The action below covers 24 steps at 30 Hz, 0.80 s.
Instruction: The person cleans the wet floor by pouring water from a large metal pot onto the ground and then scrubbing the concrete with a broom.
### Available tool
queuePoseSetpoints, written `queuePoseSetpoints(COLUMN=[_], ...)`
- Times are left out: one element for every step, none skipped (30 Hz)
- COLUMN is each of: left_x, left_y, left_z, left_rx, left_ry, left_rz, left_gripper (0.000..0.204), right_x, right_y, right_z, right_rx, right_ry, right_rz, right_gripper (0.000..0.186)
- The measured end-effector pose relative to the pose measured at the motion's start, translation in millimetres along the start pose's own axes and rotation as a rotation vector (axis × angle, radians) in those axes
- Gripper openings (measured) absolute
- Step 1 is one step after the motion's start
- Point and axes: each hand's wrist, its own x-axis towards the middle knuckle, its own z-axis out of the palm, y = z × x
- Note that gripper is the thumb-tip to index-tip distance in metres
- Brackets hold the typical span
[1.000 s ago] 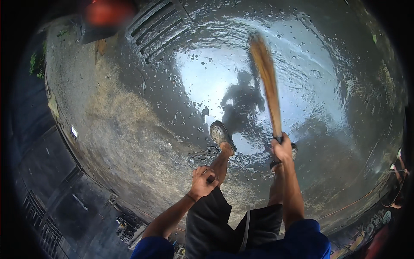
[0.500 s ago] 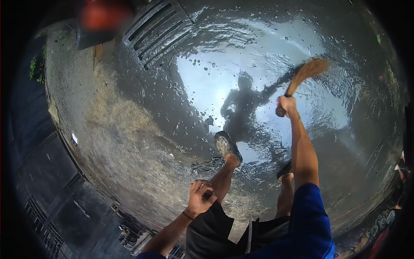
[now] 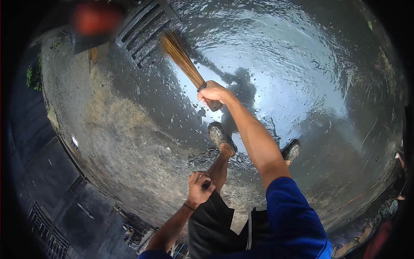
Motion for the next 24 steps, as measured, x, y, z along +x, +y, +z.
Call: queuePoseSetpoints(left_x=[-12, -18, -22, -25, -24, -24, -22, -22, -22, -21, -24, -30, -33, -35, -41, -45, -47, -38, -56, -34, -26, -11, -21, -26], left_y=[-1, 2, 4, 2, 2, 8, 11, 11, 12, 13, 12, 11, 11, 13, 12, 8, 0, -7, -11, -1, 7, 18, 12, 10], left_z=[-8, -8, -1, 7, 12, 16, 16, 18, 21, 24, 23, 20, 19, 14, 7, 3, 1, 11, -9, 13, 19, 36, 21, 14], left_rx=[0.022, 0.016, 0.014, 0.024, 0.038, 0.093, 0.109, 0.124, 0.132, 0.13, 0.13, 0.136, 0.139, 0.15, 0.166, 0.166, 0.125, 0.061, 0.11, 0.019, 0.0, -0.042, 0.018, 0.038], left_ry=[0.019, -0.006, -0.007, -0.039, -0.065, -0.029, -0.002, -0.03, -0.065, -0.056, -0.049, -0.045, -0.048, -0.04, -0.034, -0.049, -0.037, -0.037, -0.064, -0.043, -0.033, -0.032, -0.042, 0.003], left_rz=[-0.027, -0.072, -0.078, -0.076, -0.066, -0.015, -0.018, -0.021, -0.023, -0.023, -0.028, -0.043, -0.053, -0.054, -0.056, -0.061, -0.058, -0.029, -0.071, -0.043, -0.063, -0.04, -0.068, -0.1], left_gripper=[0.02, 0.021, 0.021, 0.021, 0.023, 0.025, 0.025, 0.025, 0.026, 0.026, 0.026, 0.027, 0.027, 0.027, 0.027, 0.027, 0.027, 0.027, 0.027, 0.027, 0.028, 0.024, 0.024, 0.022], right_x=[-34, -66, -93, -127, -163, -204, -247, -290, -330, -364, -386, -398, -400, -392, -376, -355, -327, -283, -204, -192, -144, -111, -56, -30], right_y=[-2, 14, 51, 93, 130, 171, 214, 258, 301, 339, 371, 390, 410, 419, 424, 436, 452, 452, 412, 415, 409, 396, 338, 297], right_z=[9, 6, -4, -18, -36, -52, -68, -83, -97, -110, -121, -129, -139, -148, -157, -168, -178, -189, -140, -189, -164, -156, -77, -20], right_rx=[0.066, -0.02, -0.105, -0.136, -0.149, -0.176, -0.21, -0.269, -0.321, -0.341, -0.282, -0.071, 0.031, 0.169, 0.309, 0.371, 0.425, 0.352, 0.492, 0.789, 0.5, 0.172, 0.154, 0.211], right_ry=[-0.067, 0.021, 0.116, 0.23, 0.334, 0.453, 0.587, 0.729, 0.871, 0.996, 1.087, 1.094, 1.187, 1.17, 1.148, 1.096, 1.066, 1.249, 0.946, 0.672, 0.83, 1.037, 0.985, 0.828], right_rz=[-0.014, -0.045, -0.058, -0.103, -0.113, -0.116, -0.118, -0.126, -0.131, -0.118, -0.081, 0.079, 0.057, 0.144, 0.234, 0.156, 0.079, 0.06, 0.29, 0.191, 0.09, 0.038, 0.198, 0.179], right_gripper=[0.017, 0.022, 0.029, 0.035, 0.035, 0.035, 0.036, 0.036, 0.036, 0.036, 0.037, 0.033, 0.019, 0.014, 0.012, 0.014, 0.018, 0.016, 0.014, 0.015, 0.016, 0.018, 0.015, 0.015])
